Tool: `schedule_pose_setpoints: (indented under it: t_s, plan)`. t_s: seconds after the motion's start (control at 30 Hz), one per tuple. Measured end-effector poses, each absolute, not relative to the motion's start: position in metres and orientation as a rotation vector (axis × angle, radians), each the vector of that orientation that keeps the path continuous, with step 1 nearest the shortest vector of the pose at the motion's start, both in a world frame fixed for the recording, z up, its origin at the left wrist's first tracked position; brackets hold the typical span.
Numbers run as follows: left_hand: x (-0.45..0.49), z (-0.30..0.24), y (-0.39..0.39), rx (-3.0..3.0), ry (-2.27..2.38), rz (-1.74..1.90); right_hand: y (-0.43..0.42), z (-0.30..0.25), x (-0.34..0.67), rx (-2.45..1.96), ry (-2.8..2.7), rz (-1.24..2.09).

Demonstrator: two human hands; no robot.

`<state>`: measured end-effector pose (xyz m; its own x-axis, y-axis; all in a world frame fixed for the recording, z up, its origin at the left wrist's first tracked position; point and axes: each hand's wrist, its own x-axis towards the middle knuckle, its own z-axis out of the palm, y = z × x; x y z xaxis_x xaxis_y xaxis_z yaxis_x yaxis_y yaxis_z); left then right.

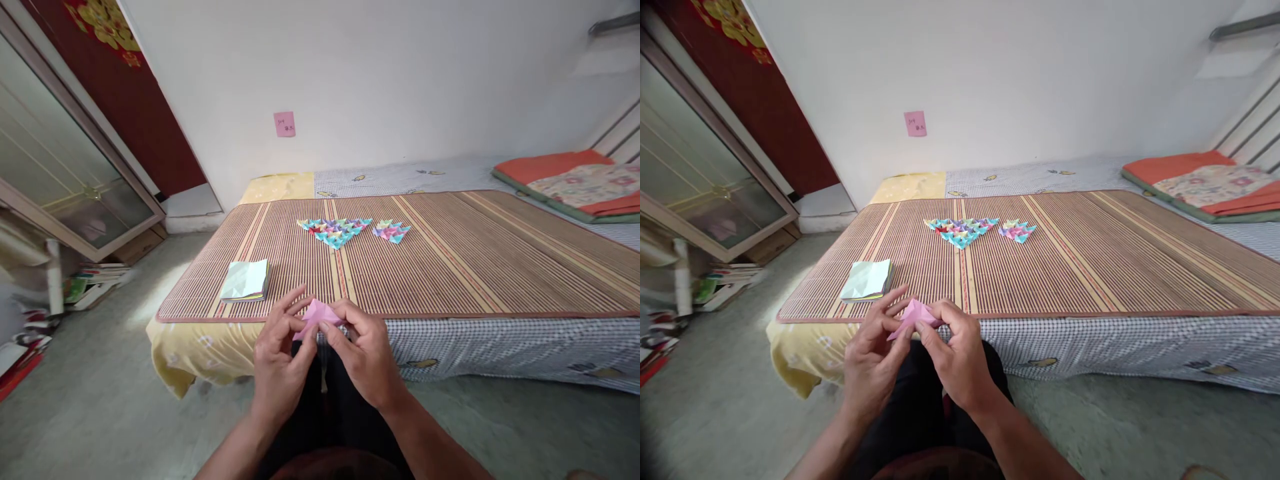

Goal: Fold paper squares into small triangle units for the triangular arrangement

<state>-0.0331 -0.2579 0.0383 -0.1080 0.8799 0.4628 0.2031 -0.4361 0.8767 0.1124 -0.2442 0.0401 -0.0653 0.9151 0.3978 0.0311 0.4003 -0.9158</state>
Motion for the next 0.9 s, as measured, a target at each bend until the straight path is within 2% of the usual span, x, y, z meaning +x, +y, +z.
schedule_pose_setpoints:
  t_s: [0.2,0.9]
  plan:
    - [-0.0299,0.0328,-0.2571,1.381,1.236,1.523,-0.2435,0.0364,0.1104,-0.912,-1.456,0.755]
    - [-0.0236,0.0352,-0.2599,1.075,1.177,1.578,-0.2428,0.0421,0.1146,-0.994,-1.485,0.845]
